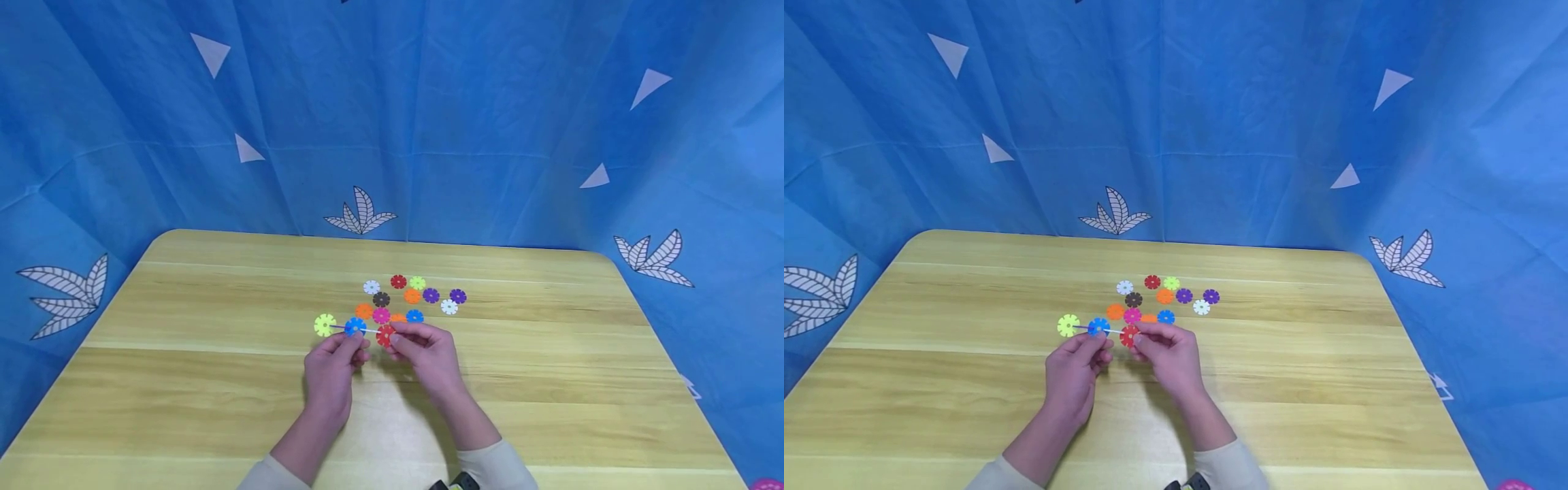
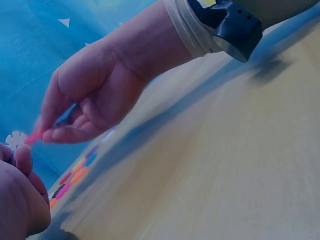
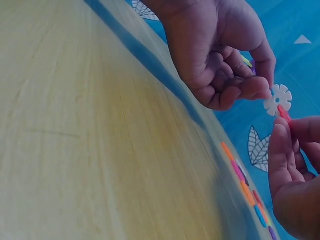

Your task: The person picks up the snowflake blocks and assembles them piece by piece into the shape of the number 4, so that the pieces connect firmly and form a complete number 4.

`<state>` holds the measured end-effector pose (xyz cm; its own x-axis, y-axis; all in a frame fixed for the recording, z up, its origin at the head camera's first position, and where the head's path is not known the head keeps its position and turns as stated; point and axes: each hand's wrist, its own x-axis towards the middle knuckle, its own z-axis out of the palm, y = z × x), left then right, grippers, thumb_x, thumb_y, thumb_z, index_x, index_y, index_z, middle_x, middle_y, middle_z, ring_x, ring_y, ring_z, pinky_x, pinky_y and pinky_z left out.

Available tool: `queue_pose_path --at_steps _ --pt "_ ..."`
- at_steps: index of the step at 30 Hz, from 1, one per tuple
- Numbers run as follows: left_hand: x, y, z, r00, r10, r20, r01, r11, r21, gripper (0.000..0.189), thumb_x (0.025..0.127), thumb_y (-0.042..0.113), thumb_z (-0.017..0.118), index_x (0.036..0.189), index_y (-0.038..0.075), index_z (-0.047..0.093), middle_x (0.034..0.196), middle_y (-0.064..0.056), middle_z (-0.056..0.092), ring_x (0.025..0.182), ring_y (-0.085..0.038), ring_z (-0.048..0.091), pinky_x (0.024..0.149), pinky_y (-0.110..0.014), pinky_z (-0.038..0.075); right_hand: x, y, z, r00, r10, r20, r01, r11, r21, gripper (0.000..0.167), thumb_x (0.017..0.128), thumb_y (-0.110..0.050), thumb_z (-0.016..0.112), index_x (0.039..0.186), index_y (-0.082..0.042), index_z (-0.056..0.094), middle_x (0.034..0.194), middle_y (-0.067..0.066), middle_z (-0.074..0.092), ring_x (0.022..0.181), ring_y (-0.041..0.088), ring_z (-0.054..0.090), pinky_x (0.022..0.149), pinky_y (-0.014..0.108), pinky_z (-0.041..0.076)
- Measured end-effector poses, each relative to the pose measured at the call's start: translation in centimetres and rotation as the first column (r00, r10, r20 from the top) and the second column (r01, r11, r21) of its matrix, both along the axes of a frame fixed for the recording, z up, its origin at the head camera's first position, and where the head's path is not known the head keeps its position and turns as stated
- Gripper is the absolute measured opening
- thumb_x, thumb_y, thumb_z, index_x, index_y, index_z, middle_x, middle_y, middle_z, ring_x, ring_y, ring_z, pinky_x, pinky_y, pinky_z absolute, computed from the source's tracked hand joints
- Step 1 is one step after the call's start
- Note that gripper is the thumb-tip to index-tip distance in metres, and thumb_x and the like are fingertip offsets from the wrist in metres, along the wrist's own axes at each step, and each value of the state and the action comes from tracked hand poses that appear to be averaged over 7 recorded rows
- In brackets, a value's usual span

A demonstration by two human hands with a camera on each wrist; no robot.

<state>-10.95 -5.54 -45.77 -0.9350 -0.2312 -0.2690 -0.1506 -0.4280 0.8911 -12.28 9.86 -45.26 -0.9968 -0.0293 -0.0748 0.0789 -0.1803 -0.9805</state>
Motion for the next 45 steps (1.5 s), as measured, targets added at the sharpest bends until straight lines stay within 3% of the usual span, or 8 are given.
queue_pose_path --at_steps 10,15,20,26,30,34,37,45 --pt "0.2 0.2 0.0 1.000 -0.015 -0.009 0.014 0.995 -0.099 0.014 0.091 0.007 0.071 0.093 -0.007 0.068 0.087 -0.017 0.071 0.071 -0.022 0.067 0.074 -0.032 0.058 0.2 -0.1 -0.5 1.000 -0.009 -0.003 0.009 0.997 0.076 0.019 0.085 0.009 0.072 0.103 0.004 0.075 0.093 0.019 0.070 0.072 0.021 0.069 0.072 0.035 0.061" --pt "0.1 0.2 -0.2 1.000 -0.009 -0.024 0.007 0.998 -0.068 0.015 0.091 0.008 0.073 0.094 -0.006 0.068 0.087 -0.018 0.071 0.070 -0.021 0.067 0.076 -0.033 0.059 0.1 -0.2 -0.6 1.000 -0.018 -0.020 0.020 0.998 0.064 0.019 0.086 0.008 0.071 0.105 0.004 0.074 0.093 0.018 0.070 0.074 0.023 0.069 0.073 0.037 0.060" --pt "0.0 0.1 -0.2 0.999 0.002 -0.041 -0.004 0.999 -0.045 0.023 0.091 0.011 0.075 0.101 -0.009 0.069 0.089 -0.016 0.071 0.069 -0.020 0.068 0.075 -0.033 0.059 -0.3 0.0 -0.4 0.998 -0.025 -0.060 0.029 0.997 0.067 0.023 0.089 0.004 0.070 0.113 0.004 0.071 0.093 0.018 0.070 0.080 0.032 0.069 0.075 0.041 0.060" --pt "-0.1 -0.5 0.0 0.998 0.028 -0.050 -0.029 0.999 -0.025 0.024 0.092 0.009 0.073 0.103 -0.012 0.068 0.091 -0.018 0.071 0.067 -0.019 0.067 0.076 -0.032 0.058 -1.0 0.9 -0.8 0.992 -0.110 -0.069 0.118 0.985 0.125 0.030 0.088 0.001 0.073 0.117 0.006 0.067 0.094 0.019 0.070 0.081 0.036 0.070 0.074 0.041 0.060" --pt "-0.2 -0.7 0.0 0.998 0.037 -0.058 -0.038 0.999 -0.007 0.022 0.091 0.007 0.073 0.102 -0.012 0.068 0.088 -0.015 0.071 0.066 -0.018 0.066 0.075 -0.032 0.058 -1.2 1.3 -1.4 0.985 -0.153 -0.085 0.169 0.959 0.227 0.030 0.082 0.000 0.079 0.111 0.003 0.071 0.087 0.015 0.068 0.071 0.028 0.067 0.063 0.033 0.060" --pt "-0.2 -0.8 -0.1 0.998 0.040 -0.052 -0.040 0.999 0.001 0.021 0.091 0.007 0.073 0.102 -0.010 0.068 0.089 -0.016 0.071 0.066 -0.019 0.066 0.075 -0.033 0.058 -1.5 1.4 -2.1 0.984 -0.141 -0.111 0.173 0.907 0.385 0.027 0.078 -0.005 0.085 0.103 -0.001 0.075 0.079 0.009 0.067 0.063 0.021 0.062 0.053 0.026 0.055" --pt "-0.2 -0.9 -0.1 0.998 0.040 -0.041 -0.040 0.999 0.002 0.023 0.091 0.008 0.073 0.104 -0.011 0.068 0.090 -0.016 0.071 0.067 -0.020 0.066 0.075 -0.033 0.058 -1.7 1.4 -2.5 0.985 -0.122 -0.120 0.164 0.869 0.468 0.026 0.076 -0.008 0.087 0.099 -0.002 0.075 0.076 0.005 0.066 0.061 0.019 0.061 0.052 0.027 0.055" --pt "0.0 -0.9 -0.1 0.999 0.027 -0.038 -0.027 1.000 0.002 0.026 0.091 0.009 0.074 0.104 -0.012 0.067 0.089 -0.016 0.071 0.068 -0.020 0.066 0.074 -0.032 0.058 -2.3 1.3 -2.5 0.993 -0.081 -0.088 0.117 0.812 0.571 0.025 0.077 -0.010 0.086 0.099 -0.003 0.076 0.070 0.003 0.064 0.049 0.018 0.061 0.051 0.030 0.054"
